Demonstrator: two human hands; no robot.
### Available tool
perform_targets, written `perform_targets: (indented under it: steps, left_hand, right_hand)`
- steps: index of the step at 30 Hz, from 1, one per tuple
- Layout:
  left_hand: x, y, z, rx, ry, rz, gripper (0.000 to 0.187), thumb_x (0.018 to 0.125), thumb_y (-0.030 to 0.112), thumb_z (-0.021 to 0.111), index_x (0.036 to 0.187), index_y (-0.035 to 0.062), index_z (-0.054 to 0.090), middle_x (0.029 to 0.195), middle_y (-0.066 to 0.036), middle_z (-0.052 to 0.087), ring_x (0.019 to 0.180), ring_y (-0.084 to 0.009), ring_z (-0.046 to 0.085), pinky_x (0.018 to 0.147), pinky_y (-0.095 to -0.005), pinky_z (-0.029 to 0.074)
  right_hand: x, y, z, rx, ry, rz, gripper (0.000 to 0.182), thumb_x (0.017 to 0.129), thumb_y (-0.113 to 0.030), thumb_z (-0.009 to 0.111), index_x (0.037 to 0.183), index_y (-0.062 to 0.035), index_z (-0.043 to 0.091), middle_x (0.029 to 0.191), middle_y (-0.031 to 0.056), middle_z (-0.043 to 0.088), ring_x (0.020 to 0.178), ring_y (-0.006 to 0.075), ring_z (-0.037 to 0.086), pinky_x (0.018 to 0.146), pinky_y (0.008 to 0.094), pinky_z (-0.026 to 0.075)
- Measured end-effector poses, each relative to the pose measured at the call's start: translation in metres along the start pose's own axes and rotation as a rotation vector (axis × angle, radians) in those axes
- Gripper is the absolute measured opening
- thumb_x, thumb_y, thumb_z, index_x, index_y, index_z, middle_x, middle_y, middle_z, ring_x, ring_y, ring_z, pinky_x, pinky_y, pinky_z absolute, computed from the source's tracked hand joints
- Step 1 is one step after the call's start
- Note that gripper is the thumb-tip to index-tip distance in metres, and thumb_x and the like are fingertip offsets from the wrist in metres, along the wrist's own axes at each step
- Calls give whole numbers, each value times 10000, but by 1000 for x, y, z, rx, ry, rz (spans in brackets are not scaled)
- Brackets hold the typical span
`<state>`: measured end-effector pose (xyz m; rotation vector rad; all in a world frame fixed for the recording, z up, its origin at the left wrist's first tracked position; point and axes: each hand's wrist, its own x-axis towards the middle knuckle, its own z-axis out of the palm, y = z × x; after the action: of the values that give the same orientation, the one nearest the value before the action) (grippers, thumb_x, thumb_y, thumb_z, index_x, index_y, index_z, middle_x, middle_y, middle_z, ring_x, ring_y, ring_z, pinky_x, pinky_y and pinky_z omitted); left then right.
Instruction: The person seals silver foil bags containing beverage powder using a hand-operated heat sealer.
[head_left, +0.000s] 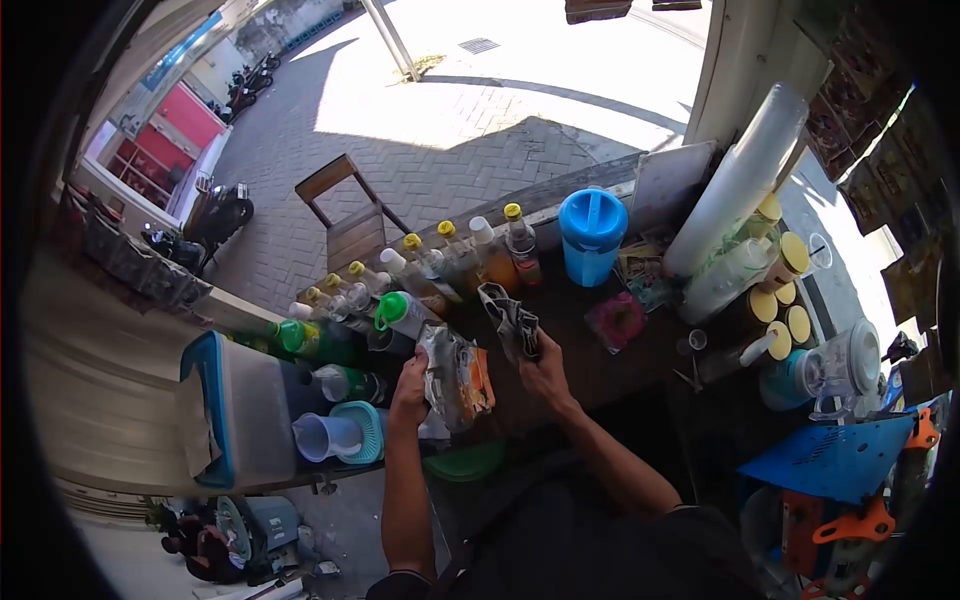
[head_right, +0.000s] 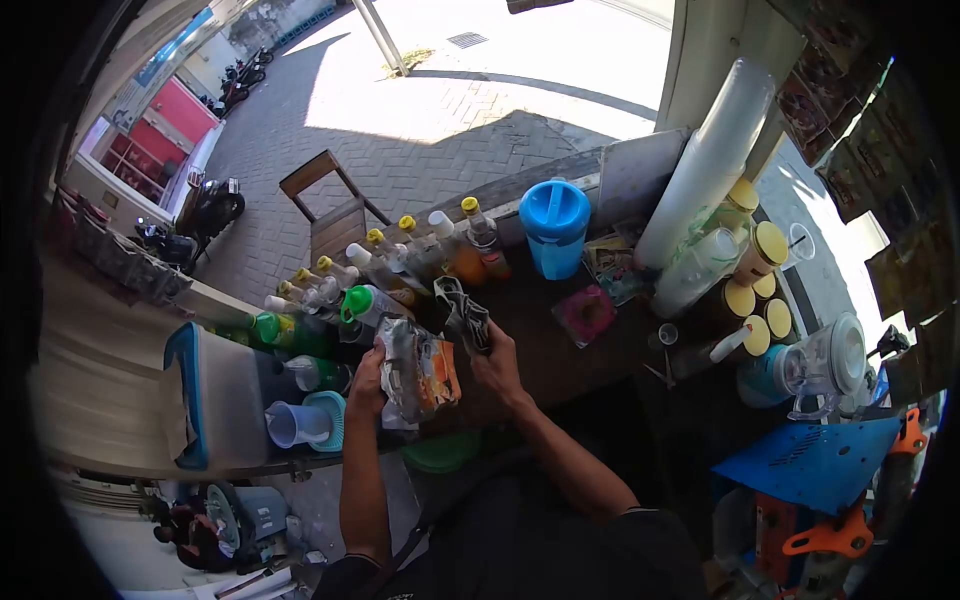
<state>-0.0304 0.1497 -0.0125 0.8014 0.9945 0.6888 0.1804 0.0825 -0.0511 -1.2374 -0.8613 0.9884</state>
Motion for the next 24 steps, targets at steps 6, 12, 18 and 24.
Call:
perform_targets:
  steps: [6,12,18,24]
  left_hand:
    - [-2,-9,-6,-182,-103,12,443,1005,378,342,1192,24,531,1100,-100,628,948,-197,638,819,-343,527]
    - [-21,-9,-25,-553,-47,-59,434,991,311,400,1281,-5,467,1204,-151,589,1078,-259,596,937,-411,480]
    - [-29,-24,-26,-634,-121,-26,430,992,318,400,1261,-11,468,1149,-149,608,1011,-259,625,889,-412,511]
    - [-34,-14,-2,-751,-324,-85,428,986,316,416,1251,-14,477,1129,-153,619,982,-273,637,854,-409,533]
  right_hand:
    - [-42,0,36,-197,-469,-232,718,628,103,501,1309,-125,501,1189,192,580,1110,358,554,957,365,430]
    - [-86,-21,10,-314,-854,-53,586,645,53,557,1213,-89,570,1069,171,636,991,355,606,840,387,483]
    - [-54,-62,22,-121,-178,-42,548,674,44,625,1212,-37,559,1099,159,632,1021,304,616,842,367,492]
    - [-79,-76,33,-573,-528,-286,637,617,66,575,1226,-120,564,1097,115,635,971,354,603,825,400,494]
